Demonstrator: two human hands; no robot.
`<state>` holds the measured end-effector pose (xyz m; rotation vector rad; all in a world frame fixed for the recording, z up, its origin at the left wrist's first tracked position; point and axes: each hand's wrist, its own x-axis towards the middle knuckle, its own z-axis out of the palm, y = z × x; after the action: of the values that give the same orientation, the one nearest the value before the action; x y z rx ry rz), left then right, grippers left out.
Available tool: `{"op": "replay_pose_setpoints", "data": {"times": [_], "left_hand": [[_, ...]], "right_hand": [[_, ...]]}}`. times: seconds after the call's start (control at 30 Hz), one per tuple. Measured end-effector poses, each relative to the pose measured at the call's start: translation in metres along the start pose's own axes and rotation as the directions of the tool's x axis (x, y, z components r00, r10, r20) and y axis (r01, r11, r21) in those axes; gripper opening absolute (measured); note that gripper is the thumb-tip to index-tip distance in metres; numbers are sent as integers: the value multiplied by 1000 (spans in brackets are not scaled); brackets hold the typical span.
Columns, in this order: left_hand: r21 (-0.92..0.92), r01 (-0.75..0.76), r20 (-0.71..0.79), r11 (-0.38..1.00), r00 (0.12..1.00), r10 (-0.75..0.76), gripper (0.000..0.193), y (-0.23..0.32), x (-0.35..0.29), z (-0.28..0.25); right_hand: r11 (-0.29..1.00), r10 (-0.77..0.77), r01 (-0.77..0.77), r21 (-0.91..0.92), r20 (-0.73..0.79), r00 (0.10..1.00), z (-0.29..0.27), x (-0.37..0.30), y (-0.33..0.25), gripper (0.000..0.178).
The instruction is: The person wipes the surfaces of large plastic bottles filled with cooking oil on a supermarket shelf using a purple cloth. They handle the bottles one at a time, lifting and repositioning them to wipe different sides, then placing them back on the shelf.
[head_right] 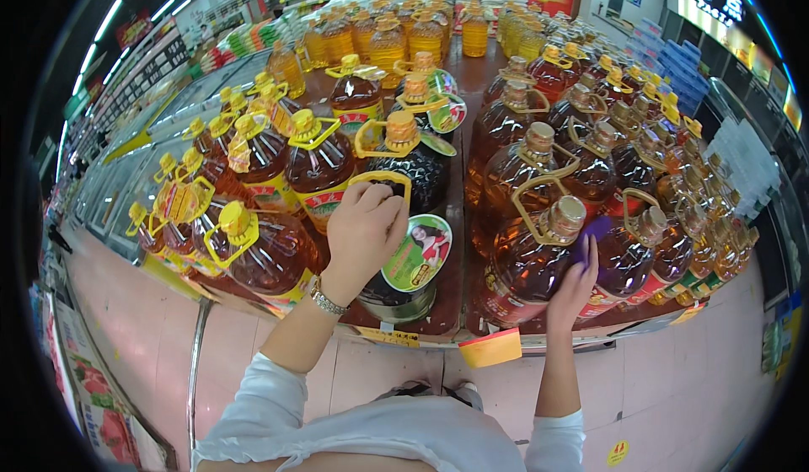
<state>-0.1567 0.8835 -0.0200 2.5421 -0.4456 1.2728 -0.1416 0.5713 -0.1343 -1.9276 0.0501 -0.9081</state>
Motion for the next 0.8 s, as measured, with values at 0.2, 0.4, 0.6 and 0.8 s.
{"op": "replay_pose_setpoints", "data": {"times": [0.2, 0.4, 0.6, 0.8], "left_hand": [[-361, 356, -15, 862, 922, -387, 22, -1, 7, 7], [-442, 194, -66, 876, 967, -248, 16, 19, -39, -33], [-530, -105, -36, 841, 994, 101, 31, 54, -143, -94], [-406, -211, -198, 889, 970, 139, 19, 67, -185, -107]], "right_hand": [[838, 533, -498, 223, -143, 834, -8, -80, 60, 58], [636, 269, -287, 717, 142, 952, -28, -106, -42, 61], [711, -628, -134, 691, 709, 322, 59, -51, -116, 69], [768, -438, -482, 423, 895, 88, 140, -73, -97, 40]]}}
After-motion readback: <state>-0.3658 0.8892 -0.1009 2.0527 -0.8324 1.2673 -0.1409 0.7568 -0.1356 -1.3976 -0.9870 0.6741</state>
